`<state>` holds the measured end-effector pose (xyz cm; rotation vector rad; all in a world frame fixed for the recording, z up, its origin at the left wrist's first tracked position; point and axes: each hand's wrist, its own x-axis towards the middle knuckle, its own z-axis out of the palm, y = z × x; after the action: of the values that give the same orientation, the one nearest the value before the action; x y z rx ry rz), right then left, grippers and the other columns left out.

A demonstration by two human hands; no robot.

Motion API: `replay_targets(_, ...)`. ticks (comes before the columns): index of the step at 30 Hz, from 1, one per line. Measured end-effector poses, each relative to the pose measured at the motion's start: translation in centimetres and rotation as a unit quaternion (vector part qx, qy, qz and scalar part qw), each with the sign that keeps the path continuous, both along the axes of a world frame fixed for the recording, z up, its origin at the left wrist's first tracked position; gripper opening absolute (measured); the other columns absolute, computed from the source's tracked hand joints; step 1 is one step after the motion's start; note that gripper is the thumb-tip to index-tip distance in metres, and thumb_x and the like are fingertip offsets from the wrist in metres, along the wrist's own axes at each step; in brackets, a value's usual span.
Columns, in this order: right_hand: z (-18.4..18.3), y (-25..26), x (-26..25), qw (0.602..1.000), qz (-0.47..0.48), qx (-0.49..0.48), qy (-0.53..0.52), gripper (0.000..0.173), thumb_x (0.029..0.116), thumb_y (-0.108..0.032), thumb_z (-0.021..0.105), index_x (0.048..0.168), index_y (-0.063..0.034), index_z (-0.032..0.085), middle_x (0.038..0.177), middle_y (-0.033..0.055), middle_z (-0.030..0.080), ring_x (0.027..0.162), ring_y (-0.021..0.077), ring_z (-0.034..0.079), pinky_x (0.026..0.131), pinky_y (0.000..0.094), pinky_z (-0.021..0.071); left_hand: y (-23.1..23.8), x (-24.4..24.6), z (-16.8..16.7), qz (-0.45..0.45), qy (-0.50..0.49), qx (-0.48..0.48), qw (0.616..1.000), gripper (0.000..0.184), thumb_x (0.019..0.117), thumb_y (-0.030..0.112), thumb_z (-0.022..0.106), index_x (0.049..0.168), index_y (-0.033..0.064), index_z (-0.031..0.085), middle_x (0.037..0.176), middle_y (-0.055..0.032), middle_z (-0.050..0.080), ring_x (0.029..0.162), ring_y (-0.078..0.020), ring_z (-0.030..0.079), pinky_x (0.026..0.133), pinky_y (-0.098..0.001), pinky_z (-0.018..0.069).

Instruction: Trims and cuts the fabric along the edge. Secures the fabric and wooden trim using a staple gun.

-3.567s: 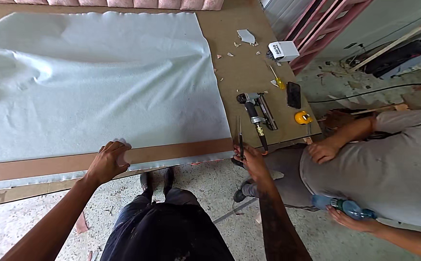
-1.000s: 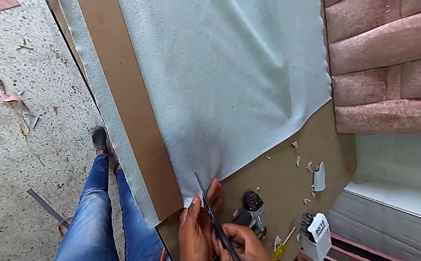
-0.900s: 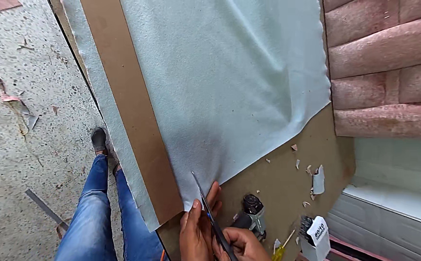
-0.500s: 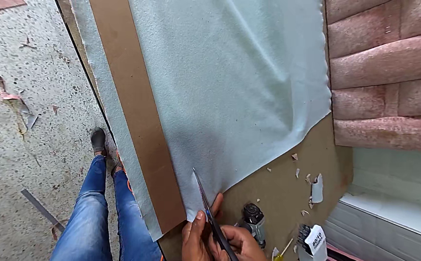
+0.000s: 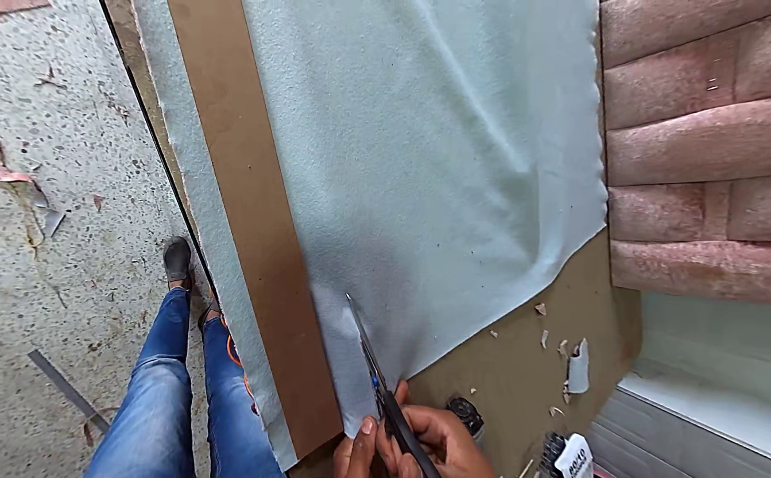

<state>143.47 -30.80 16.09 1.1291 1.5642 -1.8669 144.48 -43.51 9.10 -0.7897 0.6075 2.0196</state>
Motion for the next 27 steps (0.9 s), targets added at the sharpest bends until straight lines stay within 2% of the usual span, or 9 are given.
replay_targets(2,0.0,0.3,-1.1,1.0,0.01,-0.001,0.005,0.037,0.0893,-0.043,0.079,0.09,-0.0071,0.07,0.078,0.0011,0.066,0.062,0.0093,0.061,0.055,0.0272,0.0532,0.1,-0.2,0.3,-0.005,-0.017,-0.034,0.999,0.038,0.1088,0.026,0.04,0.099,0.0077,0.072,0.102,-0.0046,0.077,0.102,-0.0115,0.072,0.095,-0.0329,0.057)
replay_targets(3,0.0,0.3,-1.4,1.0,0.009,0.004,0.001,0.035,0.0896,-0.042,0.079,0.089,-0.0076,0.069,0.077,0.0005,0.066,0.061,0.009,0.061,0.055,0.0271,0.0529,0.1,-0.2,0.2,-0.004,-0.02,-0.03,0.999,0.037,0.1084,0.027,0.042,0.099,0.0088,0.072,0.1,-0.0034,0.077,0.099,-0.0102,0.072,0.094,-0.0327,0.0572)
replay_targets(5,0.0,-0.1,-1.8,1.0,-0.005,0.014,-0.01,0.031,0.0901,-0.037,0.079,0.086,-0.0085,0.069,0.073,-0.0002,0.065,0.057,0.0087,0.06,0.051,0.0269,0.0519,-0.1,0.2,-0.1,-0.006,-0.008,-0.012,1.0,0.037,0.1093,0.027,0.041,0.108,0.005,0.07,0.111,-0.0069,0.076,0.108,-0.0132,0.071,0.1,-0.0358,0.0555)
replay_targets(8,-0.5,-0.3,-2.1,1.0,-0.01,0.01,0.001,0.034,0.0897,-0.04,0.079,0.086,-0.0078,0.069,0.075,0.0012,0.066,0.057,0.0096,0.06,0.051,0.0276,0.0522,0.1,0.1,-0.2,-0.001,0.017,-0.006,1.0,0.036,0.1096,0.032,0.043,0.112,0.0093,0.071,0.109,0.0002,0.075,0.104,-0.0071,0.069,0.098,-0.0317,0.0546)
replay_targets(10,-0.8,-0.1,-2.6,1.0,-0.008,-0.011,0.019,0.04,0.0899,-0.045,0.078,0.091,-0.0061,0.068,0.081,0.0029,0.065,0.062,0.0106,0.06,0.054,0.0281,0.0527,0.1,0.2,-0.3,0.009,0.015,-0.003,1.0,0.035,0.1092,0.035,0.045,0.112,0.0114,0.071,0.103,0.0021,0.074,0.098,-0.0065,0.069,0.094,-0.0311,0.0557)
replay_targets(12,-1.0,0.1,-3.5,1.0,0.0,-0.014,0.02,0.046,0.0889,-0.049,0.077,0.092,-0.0053,0.066,0.081,0.004,0.064,0.063,0.0119,0.06,0.056,0.0291,0.053,0.0,1.0,-0.8,0.006,0.022,-0.021,1.0,0.036,0.1103,0.034,0.043,0.109,0.0078,0.067,0.1,-0.0019,0.073,0.096,-0.0103,0.069,0.092,-0.0331,0.0566)
replay_targets(18,-1.0,0.1,-4.9,1.0,-0.013,-0.002,0.001,0.034,0.0882,-0.037,0.081,0.087,-0.0062,0.067,0.071,0.002,0.062,0.055,0.009,0.055,0.049,0.026,0.0474,-0.2,1.1,-0.9,-0.008,0.015,-0.032,0.999,0.032,0.1097,0.026,0.043,0.106,0.0043,0.066,0.095,-0.0034,0.074,0.091,-0.0115,0.071,0.09,-0.0344,0.0587)
replay_targets(21,-1.4,0.6,-6.4,0.999,-0.007,-0.026,0.021,0.042,0.0873,-0.045,0.08,0.091,-0.0052,0.067,0.076,0.0035,0.063,0.059,0.0106,0.057,0.052,0.0273,0.0503,-0.1,0.8,-0.5,0.002,0.003,-0.037,0.999,0.031,0.1085,0.028,0.046,0.105,0.0051,0.067,0.098,-0.0037,0.074,0.096,-0.0125,0.071,0.096,-0.0362,0.0561)
replay_targets(27,-1.8,0.8,-8.3,1.0,0.017,0.022,-0.013,0.046,0.0818,-0.051,0.084,0.083,-0.009,0.065,0.065,0.0016,0.058,0.05,0.0095,0.053,0.045,0.0262,0.0449,0.1,-0.3,0.1,-0.011,-0.029,-0.056,0.998,0.028,0.1071,0.025,0.05,0.108,0.0018,0.067,0.102,-0.0054,0.075,0.101,-0.0132,0.071,0.1,-0.0361,0.0551)
